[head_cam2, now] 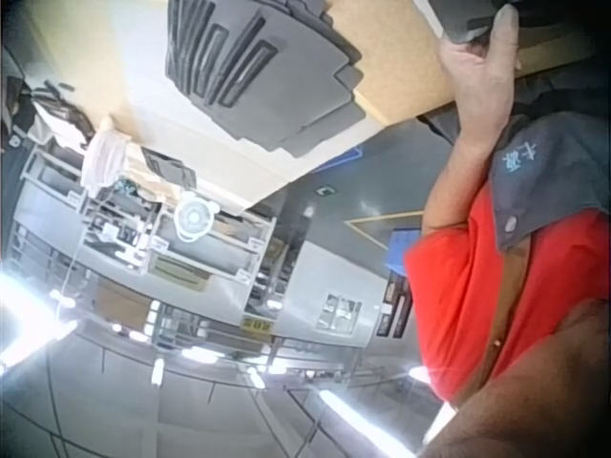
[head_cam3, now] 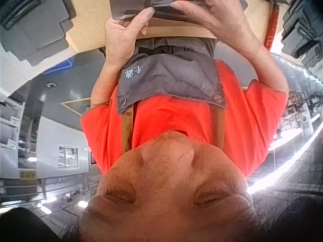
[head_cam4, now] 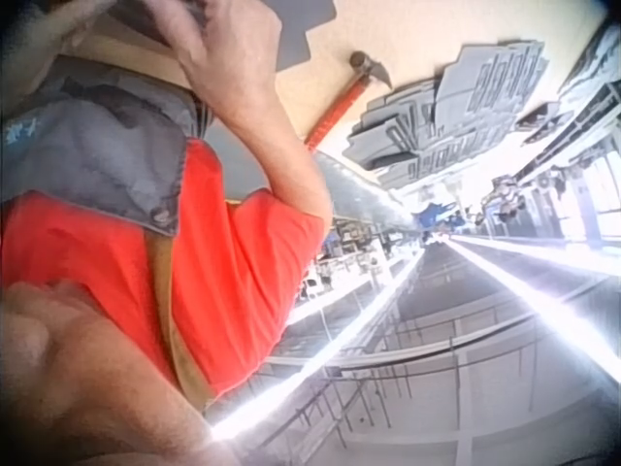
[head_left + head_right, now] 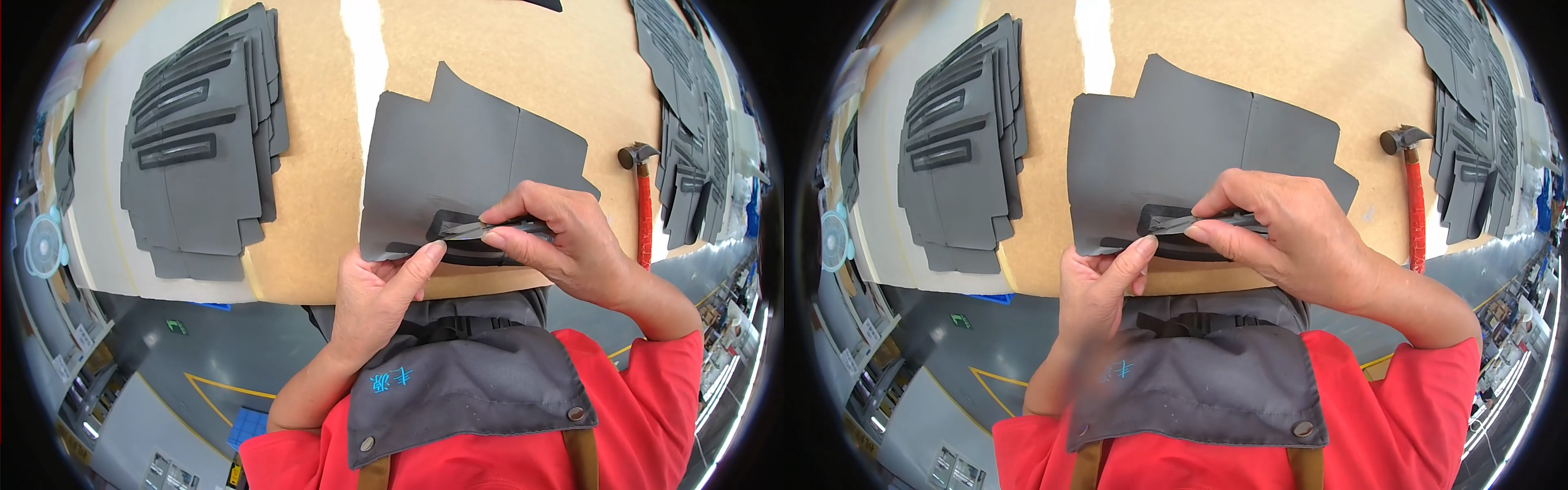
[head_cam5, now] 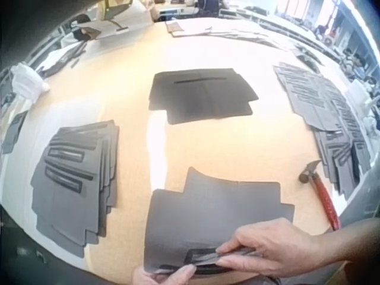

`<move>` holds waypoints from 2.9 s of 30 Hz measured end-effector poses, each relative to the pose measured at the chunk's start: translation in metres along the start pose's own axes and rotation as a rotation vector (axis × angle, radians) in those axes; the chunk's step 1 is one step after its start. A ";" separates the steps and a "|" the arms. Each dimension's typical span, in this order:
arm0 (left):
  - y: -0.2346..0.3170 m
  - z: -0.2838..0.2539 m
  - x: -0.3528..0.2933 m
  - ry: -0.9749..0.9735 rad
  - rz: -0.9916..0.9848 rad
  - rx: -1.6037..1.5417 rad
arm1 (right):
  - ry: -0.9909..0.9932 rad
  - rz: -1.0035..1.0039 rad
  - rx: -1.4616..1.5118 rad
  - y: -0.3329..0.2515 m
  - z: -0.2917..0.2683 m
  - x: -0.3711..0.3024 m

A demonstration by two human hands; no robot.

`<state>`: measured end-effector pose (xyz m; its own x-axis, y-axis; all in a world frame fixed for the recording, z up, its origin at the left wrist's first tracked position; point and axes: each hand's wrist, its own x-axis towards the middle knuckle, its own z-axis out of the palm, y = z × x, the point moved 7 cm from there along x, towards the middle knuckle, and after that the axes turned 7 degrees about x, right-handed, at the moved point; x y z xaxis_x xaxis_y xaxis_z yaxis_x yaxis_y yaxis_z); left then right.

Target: Assembling leather components by inserting reinforcement strips into pre-cut slots and flattening with a hammer.

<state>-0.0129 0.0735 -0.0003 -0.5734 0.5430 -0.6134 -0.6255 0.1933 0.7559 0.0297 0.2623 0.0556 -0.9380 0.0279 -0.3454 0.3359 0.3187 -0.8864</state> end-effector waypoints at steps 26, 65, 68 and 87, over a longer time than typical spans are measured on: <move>0.003 0.002 -0.003 -0.031 -0.014 0.068 | -0.039 0.052 0.060 0.004 -0.002 0.000; 0.043 -0.017 0.060 -0.110 -0.089 0.285 | -0.078 0.054 0.188 0.038 -0.012 0.057; 0.044 -0.010 0.059 -0.128 -0.104 0.263 | -0.079 0.128 0.212 0.035 -0.012 0.058; 0.040 -0.011 0.059 -0.146 -0.144 0.162 | 0.133 -0.169 0.086 0.022 -0.030 0.024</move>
<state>-0.0772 0.1043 -0.0082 -0.3952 0.6102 -0.6866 -0.5955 0.3989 0.6973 0.0120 0.2981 0.0370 -0.9826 0.1072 -0.1515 0.1740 0.2477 -0.9531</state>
